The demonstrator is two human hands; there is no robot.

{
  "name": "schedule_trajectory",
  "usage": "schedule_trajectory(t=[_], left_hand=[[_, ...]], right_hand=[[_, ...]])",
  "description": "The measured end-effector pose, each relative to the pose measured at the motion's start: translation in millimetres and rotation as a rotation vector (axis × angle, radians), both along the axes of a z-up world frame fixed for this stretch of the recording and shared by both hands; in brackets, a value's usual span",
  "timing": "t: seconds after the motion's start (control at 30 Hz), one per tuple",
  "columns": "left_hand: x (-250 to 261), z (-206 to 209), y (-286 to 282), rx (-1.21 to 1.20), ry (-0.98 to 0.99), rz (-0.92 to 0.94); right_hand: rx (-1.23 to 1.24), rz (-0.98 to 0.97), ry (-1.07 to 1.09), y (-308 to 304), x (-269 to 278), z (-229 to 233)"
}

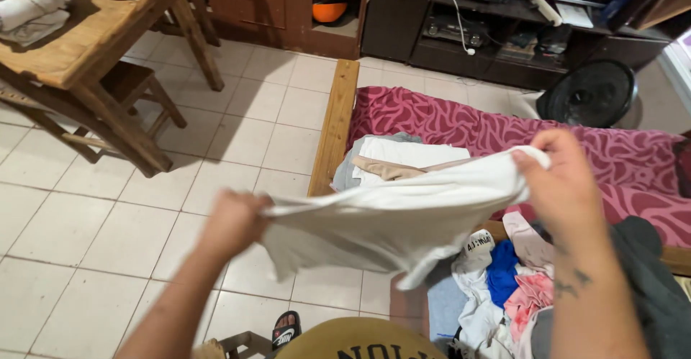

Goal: Folding various items of clothing including underwear and t-shirts on a bed

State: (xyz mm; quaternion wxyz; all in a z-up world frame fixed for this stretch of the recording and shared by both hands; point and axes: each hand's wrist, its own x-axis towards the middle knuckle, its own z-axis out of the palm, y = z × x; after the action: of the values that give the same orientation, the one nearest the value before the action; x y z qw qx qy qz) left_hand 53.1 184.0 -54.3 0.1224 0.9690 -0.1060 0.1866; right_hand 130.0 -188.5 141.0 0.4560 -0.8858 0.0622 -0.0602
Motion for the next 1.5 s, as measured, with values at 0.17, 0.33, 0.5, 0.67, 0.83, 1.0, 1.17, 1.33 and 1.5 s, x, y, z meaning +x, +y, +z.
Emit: schedule_trajectory(t=[0.17,0.33,0.5,0.67,0.83,1.0,1.17,1.33,1.5], left_hand=[[-10.4,136.6,0.1,-0.017,-0.481,0.106],[6.8,130.0,2.4,-0.399,0.298,0.573],[-2.0,91.3,27.6,-0.329,0.649,0.601],[-14.8,128.5,48.2,-0.511,0.703,0.546],[-18.4,125.6,65.6,-0.611,0.730,0.581],[-13.6,44.3,121.9,-1.061,0.440,0.922],[13.3,54.4,148.6,-1.400,0.247,1.199],[44.8,134.5,110.0,-1.666,-0.057,0.722],[38.5,202.9,64.7,-1.574,-0.220,0.480]], right_hand=[[0.660,0.016,-0.251,-31.2,13.4,-15.3],[0.739,-0.012,-0.195,-15.1,-2.0,-17.6],[0.619,0.038,-0.135,-41.3,3.2,-47.4],[0.480,0.038,0.110,-43.5,-6.8,-44.0],[0.302,-0.139,0.398,-0.8,-20.8,-20.8],[0.228,0.202,0.679,53.9,-4.1,-47.8],[-0.008,0.534,0.603,124.4,32.9,-79.8],[0.615,0.448,0.274,127.7,88.9,-42.5],[1.212,0.158,-0.283,49.4,71.4,51.2]])
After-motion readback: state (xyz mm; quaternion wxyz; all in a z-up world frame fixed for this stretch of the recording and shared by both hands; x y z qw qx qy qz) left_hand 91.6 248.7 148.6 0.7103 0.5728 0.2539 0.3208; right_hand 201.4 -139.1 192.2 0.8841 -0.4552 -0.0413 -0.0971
